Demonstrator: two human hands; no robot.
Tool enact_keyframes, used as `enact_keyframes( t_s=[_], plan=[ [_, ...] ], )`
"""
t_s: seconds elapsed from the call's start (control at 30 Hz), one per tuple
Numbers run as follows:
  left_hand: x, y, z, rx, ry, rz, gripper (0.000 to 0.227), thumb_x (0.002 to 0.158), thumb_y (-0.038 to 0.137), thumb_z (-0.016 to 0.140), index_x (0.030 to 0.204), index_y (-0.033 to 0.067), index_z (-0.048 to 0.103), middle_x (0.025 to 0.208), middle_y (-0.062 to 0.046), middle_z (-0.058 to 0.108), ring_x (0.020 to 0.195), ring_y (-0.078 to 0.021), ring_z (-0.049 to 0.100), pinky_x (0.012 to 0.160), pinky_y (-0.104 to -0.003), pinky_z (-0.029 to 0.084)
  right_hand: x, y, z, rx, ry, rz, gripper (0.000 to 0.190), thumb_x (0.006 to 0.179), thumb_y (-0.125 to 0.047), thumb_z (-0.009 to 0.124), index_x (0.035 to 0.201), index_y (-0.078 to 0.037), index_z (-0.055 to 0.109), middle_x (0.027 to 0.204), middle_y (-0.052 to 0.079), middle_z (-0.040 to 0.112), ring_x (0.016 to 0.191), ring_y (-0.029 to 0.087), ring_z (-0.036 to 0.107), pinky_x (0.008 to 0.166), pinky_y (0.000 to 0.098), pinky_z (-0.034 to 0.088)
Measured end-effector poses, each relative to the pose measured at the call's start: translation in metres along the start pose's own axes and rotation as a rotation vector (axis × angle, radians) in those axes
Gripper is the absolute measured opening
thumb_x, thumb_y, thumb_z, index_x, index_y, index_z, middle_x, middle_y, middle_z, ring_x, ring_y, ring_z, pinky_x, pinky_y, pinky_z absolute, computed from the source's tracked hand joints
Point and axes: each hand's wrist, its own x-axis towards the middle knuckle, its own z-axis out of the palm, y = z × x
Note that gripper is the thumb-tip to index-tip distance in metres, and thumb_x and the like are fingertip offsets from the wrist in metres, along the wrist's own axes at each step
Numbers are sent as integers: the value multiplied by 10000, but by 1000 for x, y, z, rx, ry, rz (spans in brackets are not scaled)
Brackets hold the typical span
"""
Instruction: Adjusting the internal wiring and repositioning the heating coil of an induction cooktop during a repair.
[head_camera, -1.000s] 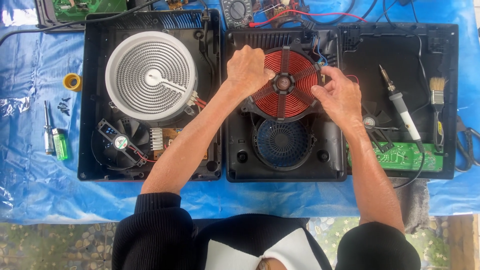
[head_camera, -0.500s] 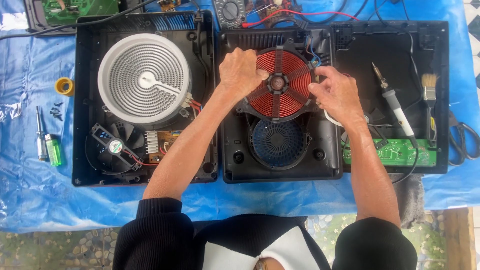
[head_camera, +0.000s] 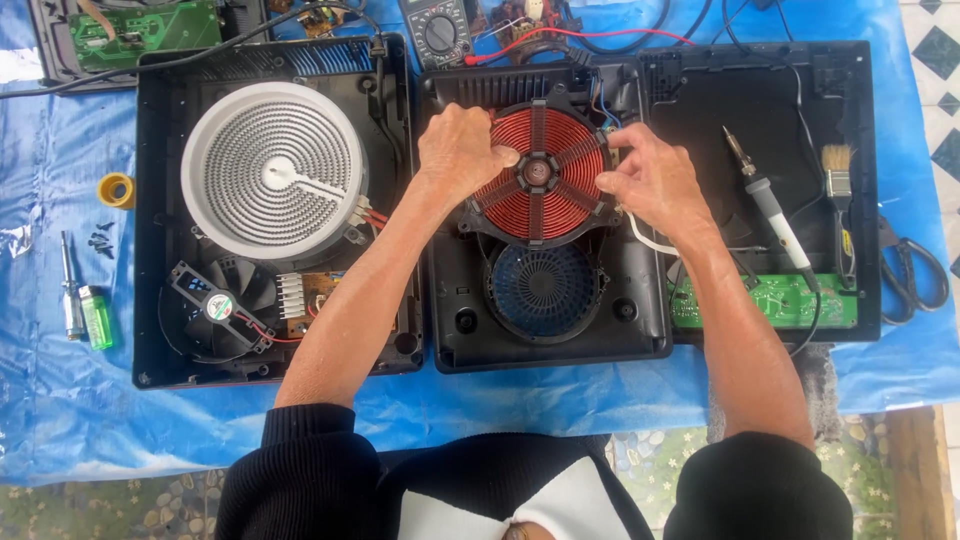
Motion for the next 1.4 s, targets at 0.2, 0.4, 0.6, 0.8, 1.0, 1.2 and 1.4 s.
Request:
enact_keyframes(
  t_s=[0.2, 0.4, 0.6, 0.8, 1.0, 1.2, 1.4],
  plan=[
    [-14, 7, -11, -15, -6, -17, 487, 866, 333, 844, 1159, -38, 726, 1046, -279, 701, 1045, -503, 700, 844, -645, 577, 7, 12, 9, 59, 65, -42, 367, 936, -17, 754, 1288, 0, 651, 811, 166, 714, 660, 247, 718, 654, 348, 602],
    [-24, 2, -2, -12, 66, 22, 506, 881, 371, 812, 1176, -16, 674, 1059, -220, 646, 1012, -504, 694, 828, -661, 571, 8, 25, 18, -2, 150, -94, 294, 963, -60, 735, 1252, -39, 682, 800, 134, 724, 647, 240, 713, 650, 379, 573],
    [-26, -1, 6, -91, 89, 51, 511, 899, 358, 805, 1203, -14, 631, 1102, -183, 548, 1093, -489, 640, 885, -651, 561, 8, 23, 16, -104, 147, -67, 273, 943, -127, 730, 1208, -70, 696, 813, 124, 743, 716, 288, 735, 704, 436, 579],
    [-16, -7, 17, -53, 101, 59, 533, 889, 396, 798, 1178, -21, 634, 1055, -172, 548, 1025, -484, 666, 844, -633, 572, 14, 10, 2, -490, 162, -174, 169, 955, -216, 748, 1106, -143, 762, 809, 53, 737, 729, 267, 743, 641, 425, 594],
    [-14, -7, 18, -38, 94, 46, 529, 875, 388, 801, 1181, -11, 636, 1040, -166, 560, 1003, -492, 674, 819, -642, 578, 66, -5, 21, -496, 325, -480, 150, 1039, -94, 663, 1105, -145, 787, 935, 67, 701, 921, 258, 704, 800, 367, 583],
    [-17, 3, 6, -12, 21, -58, 431, 942, 438, 704, 1078, 41, 607, 1062, -137, 564, 913, -390, 635, 697, -518, 540, 123, -10, 32, -652, 178, -207, 186, 1046, -339, 684, 1028, -238, 840, 948, 52, 690, 832, 318, 670, 686, 491, 560],
    [-15, -2, 8, -39, 63, -58, 495, 870, 410, 668, 1216, 59, 634, 1130, -171, 583, 1008, -462, 648, 750, -592, 540, 129, -44, 16, -490, -24, 61, 117, 923, -382, 743, 956, -306, 826, 955, -78, 778, 997, 213, 682, 771, 512, 532]
  ],
)
